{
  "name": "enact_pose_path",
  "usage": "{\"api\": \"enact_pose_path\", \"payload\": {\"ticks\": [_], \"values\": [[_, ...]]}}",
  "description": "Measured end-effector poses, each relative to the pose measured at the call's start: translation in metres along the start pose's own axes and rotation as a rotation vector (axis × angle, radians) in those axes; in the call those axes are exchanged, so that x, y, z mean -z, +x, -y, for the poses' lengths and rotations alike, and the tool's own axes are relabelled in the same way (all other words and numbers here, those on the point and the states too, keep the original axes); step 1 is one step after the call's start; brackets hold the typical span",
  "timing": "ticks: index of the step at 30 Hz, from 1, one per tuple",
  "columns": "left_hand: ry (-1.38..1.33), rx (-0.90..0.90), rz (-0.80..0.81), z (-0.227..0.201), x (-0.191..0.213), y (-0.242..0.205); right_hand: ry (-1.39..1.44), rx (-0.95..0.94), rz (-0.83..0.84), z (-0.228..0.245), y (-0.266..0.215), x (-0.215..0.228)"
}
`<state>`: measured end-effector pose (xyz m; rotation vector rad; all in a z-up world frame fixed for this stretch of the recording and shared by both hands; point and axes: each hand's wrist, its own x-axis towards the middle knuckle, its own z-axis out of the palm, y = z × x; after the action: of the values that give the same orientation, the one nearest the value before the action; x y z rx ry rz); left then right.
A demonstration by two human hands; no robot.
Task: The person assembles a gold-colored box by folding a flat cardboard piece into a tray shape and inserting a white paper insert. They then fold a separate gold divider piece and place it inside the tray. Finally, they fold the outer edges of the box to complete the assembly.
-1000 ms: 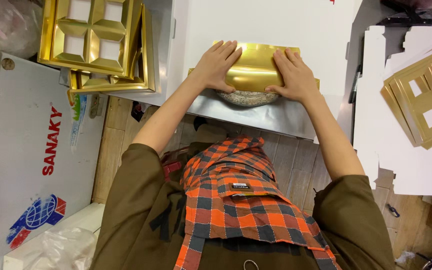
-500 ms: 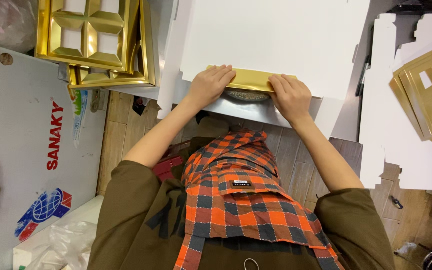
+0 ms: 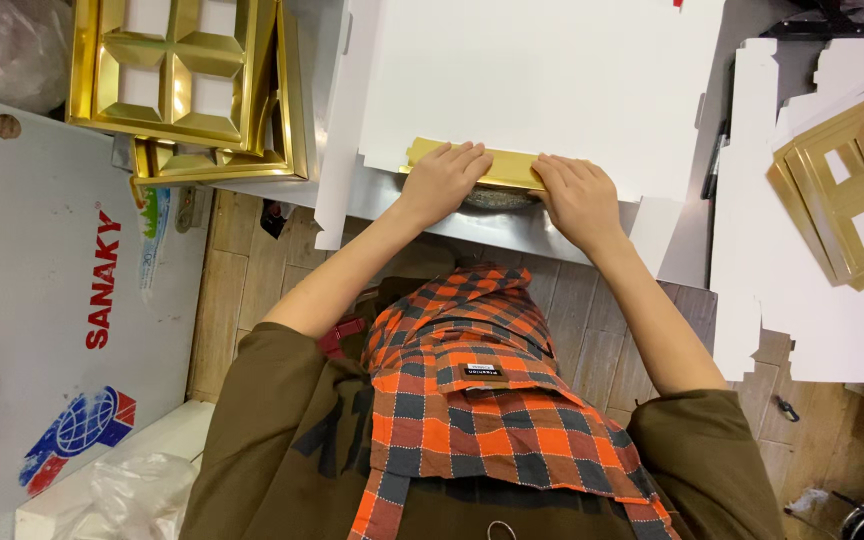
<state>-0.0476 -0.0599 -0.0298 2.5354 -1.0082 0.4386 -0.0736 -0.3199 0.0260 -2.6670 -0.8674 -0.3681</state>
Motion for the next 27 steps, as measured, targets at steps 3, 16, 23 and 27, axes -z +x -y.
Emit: {"api": "enact_pose_path", "payload": {"ticks": [3, 16, 23, 27], "values": [[-0.094, 0.045, 0.030, -0.003, -0.001, -0.007, 0.020, -0.027, -0.041, -0.001, -0.008, -0.007], [-0.049, 0.069, 0.148, -0.032, 0.013, -0.028, -0.089, -0.091, 0.070, 0.015, -0.054, -0.038], [-0.145, 0.046, 0.255, -0.016, 0.033, -0.001, 0.104, -0.057, 0.205, -0.007, -0.026, -0.011], [-0.223, -0.029, 0.137, -0.013, 0.022, -0.013, 0.191, -0.040, 0.111, -0.007, -0.019, -0.003]]}}
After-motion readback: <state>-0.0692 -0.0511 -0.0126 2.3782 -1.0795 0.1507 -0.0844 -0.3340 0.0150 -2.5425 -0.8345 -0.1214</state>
